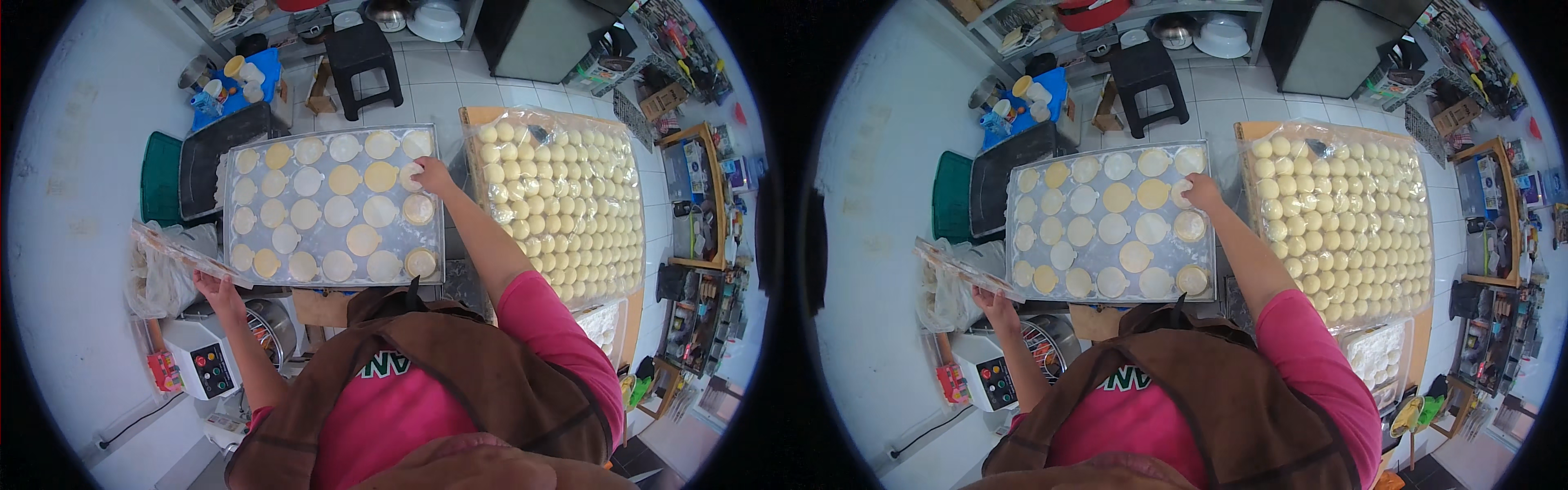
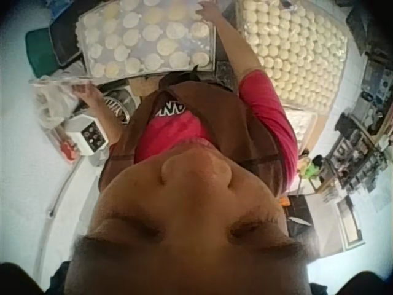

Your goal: The person prepares dough balls by pressing them into a round mold and then placing the formed pieces onto a baking tray. The person repeatedly takes dough from a floured container, applies it to the mold, and transfers the result to the tray alongside others.

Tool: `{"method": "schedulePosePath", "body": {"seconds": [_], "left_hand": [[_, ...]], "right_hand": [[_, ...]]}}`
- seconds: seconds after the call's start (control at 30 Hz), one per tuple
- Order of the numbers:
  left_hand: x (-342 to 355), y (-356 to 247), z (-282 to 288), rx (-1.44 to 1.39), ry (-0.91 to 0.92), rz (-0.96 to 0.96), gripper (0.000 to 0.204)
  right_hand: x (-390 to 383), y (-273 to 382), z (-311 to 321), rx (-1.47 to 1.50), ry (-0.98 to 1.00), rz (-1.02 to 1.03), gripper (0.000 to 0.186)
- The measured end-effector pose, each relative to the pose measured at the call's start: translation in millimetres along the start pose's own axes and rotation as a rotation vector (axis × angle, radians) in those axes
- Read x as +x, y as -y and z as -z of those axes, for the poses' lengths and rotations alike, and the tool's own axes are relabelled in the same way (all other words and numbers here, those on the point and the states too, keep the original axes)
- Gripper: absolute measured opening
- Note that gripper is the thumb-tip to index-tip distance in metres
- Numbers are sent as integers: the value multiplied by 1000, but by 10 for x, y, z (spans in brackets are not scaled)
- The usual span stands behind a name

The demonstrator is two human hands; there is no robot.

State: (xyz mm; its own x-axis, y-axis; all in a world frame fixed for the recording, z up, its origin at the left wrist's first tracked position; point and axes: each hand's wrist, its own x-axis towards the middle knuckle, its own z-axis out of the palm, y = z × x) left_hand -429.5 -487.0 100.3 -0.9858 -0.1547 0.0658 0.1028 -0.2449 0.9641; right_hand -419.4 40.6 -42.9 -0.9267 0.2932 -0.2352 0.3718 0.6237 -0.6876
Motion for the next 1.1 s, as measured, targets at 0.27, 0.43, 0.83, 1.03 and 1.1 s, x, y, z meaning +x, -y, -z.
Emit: {"method": "schedulePosePath", "body": {"seconds": [0.27,0.43,0.83,1.03,1.1], "left_hand": [[11,104,84,38,23,-19,82],[7,114,103,84,57,-15,84],[43,525,-1558,526,773,-242,101],[-1655,860,-3186,587,1595,-351,91],[-2439,819,-3514,592,1838,-385,89]], "right_hand": [[-574,313,-51,-432,-104,149,72],[-677,347,-174,-637,99,184,89],[-2355,-547,1219,-181,-769,-148,72],[-4867,-2268,1520,-87,-1447,-610,43],[-5608,-2665,1471,-209,-1292,-934,40]]}}
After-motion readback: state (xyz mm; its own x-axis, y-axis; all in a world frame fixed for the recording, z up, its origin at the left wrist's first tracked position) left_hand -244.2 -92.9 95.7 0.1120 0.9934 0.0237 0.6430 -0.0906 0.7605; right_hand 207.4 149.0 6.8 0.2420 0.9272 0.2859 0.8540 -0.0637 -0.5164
